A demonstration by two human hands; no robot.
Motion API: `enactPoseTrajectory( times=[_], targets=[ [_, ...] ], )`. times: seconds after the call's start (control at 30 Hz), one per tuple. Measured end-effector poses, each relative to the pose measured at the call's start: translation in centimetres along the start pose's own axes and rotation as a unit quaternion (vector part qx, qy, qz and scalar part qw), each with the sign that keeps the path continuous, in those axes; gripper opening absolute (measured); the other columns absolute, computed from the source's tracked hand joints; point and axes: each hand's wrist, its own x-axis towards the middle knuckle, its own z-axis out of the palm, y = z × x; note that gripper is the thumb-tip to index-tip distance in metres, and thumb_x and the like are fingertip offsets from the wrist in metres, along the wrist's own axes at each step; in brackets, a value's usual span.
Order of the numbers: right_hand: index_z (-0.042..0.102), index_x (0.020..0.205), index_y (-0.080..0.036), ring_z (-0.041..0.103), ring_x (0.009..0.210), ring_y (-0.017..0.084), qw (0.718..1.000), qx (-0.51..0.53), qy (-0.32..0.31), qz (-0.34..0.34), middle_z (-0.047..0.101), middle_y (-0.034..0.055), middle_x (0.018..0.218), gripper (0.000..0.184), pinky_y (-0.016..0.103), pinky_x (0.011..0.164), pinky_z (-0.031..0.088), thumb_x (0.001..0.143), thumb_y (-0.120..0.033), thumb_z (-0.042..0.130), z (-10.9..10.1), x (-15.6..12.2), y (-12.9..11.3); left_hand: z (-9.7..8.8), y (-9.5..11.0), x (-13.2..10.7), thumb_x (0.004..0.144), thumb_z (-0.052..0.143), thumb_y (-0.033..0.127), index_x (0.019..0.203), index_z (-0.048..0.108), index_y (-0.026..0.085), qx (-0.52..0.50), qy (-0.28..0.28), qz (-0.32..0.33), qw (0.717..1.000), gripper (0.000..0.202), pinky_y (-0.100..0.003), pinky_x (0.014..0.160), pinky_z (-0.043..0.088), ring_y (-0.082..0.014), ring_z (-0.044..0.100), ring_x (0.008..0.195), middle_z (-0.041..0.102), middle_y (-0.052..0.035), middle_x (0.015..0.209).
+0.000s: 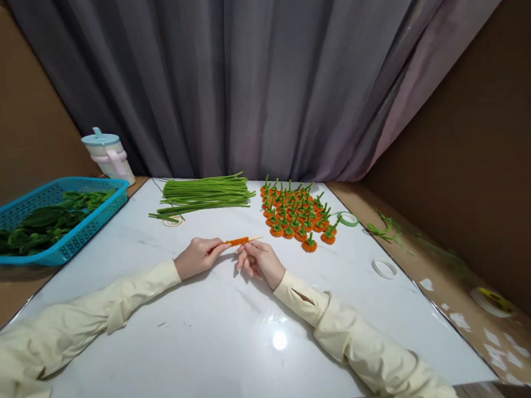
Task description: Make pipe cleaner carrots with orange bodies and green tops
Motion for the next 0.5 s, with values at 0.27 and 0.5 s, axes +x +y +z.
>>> enactPoseTrajectory(
  times=[0.27, 0.5],
  targets=[
    [0.054, 0.079, -0.012, 0.040, 0.024, 0.008, 0.995, 0.023, -0.065, 0.068, 0.062, 0.0031, 0.053, 0.022, 0.016, 0.021, 0.013, 0.076, -0.033, 0.054, -1.3, 0.2, -1.2, -0.7, 0.6, 0.0, 0.092, 0.028, 0.025, 0.066, 0.046, 0.015, 0.272, 0.005, 0.189, 0.944, 0.034, -0.023, 0.040, 0.027, -0.0122, 0.044, 0.039, 0.048, 0.0001, 0.047],
    [0.053, 0.066, -0.012, 0.026, 0.018, 0.004, 0.992, 0.037, -0.080, 0.090, 0.046, -0.0044, 0.031, 0.038, 0.015, 0.022, 0.011, 0.084, -0.046, 0.047, -2.3, 0.5, -1.4, -0.9, 1.2, -0.1, 0.093, 0.024, 0.019, 0.067, 0.043, 0.015, 0.392, 0.041, 0.298, 0.869, 0.033, -0.024, 0.036, 0.023, -0.0114, 0.044, 0.038, 0.046, 0.0007, 0.047]
  ],
)
